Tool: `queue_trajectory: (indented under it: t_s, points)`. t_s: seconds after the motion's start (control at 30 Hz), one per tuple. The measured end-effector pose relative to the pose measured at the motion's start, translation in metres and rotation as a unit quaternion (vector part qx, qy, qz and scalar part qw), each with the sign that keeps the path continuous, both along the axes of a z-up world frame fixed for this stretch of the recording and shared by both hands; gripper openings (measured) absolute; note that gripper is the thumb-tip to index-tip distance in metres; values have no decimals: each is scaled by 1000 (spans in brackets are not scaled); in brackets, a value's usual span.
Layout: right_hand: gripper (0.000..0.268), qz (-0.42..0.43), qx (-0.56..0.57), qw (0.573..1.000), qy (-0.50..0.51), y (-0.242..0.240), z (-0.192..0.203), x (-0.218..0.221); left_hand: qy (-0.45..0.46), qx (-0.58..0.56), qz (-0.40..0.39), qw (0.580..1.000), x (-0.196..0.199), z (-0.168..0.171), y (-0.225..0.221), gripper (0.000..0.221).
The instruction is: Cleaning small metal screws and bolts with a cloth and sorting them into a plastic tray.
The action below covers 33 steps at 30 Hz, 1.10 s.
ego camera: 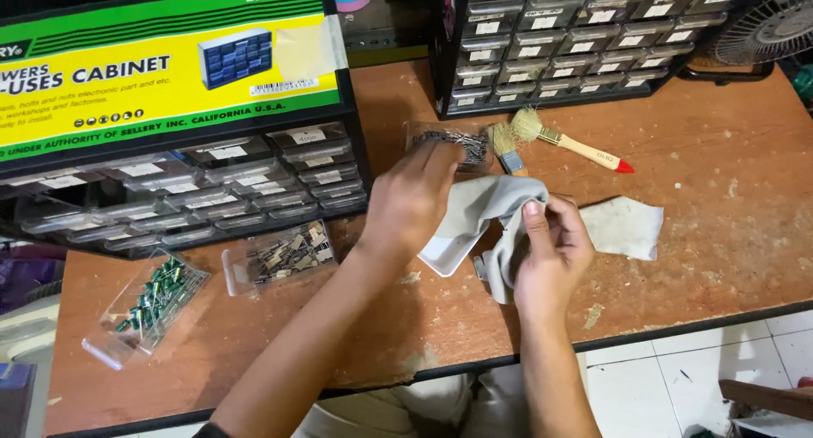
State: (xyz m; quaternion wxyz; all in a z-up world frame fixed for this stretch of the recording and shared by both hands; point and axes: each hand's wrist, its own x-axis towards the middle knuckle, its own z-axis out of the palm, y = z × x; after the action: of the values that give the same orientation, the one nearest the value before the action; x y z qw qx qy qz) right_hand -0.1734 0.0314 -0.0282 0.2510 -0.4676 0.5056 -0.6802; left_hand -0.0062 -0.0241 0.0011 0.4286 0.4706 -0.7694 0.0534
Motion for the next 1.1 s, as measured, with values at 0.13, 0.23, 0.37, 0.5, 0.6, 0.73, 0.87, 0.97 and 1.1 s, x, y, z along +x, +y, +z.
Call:
queue_trajectory:
  t_s: [0.13,0.23,0.37,0.5,0.6,0.73,0.87,0.97,1.1]
  points:
    - [8,-1,-18,1000,-4,2,2,0,-43,6,-11,999,-11,-13,-35,19]
    - [8,-4,-31,999,-34,1,1,-5,-84,62,-14,994,-9,-5,-40,25]
    - [6,-8,-18,999,-29,3,7,-6,-55,64,-80,993,0,23,-5,17]
    - [4,-2,-17,999,-37,3,16,-2,-196,187,-77,960,26,14,24,7]
    - [5,7,-17,999,-29,1,10,0,-328,242,-45,912,26,-15,15,13]
    - [5,9,-12,1000,-22,4,11,2,-371,241,-34,896,2,-46,6,8]
    - [5,14,-16,1000,-15,5,15,3,-356,327,-33,875,-12,-30,8,8]
    - [5,19,-19,1000,-14,3,11,1,-318,357,-51,877,-10,-27,9,7]
    - [5,24,-19,1000,-8,3,7,-2,-262,278,-63,922,3,-27,20,10]
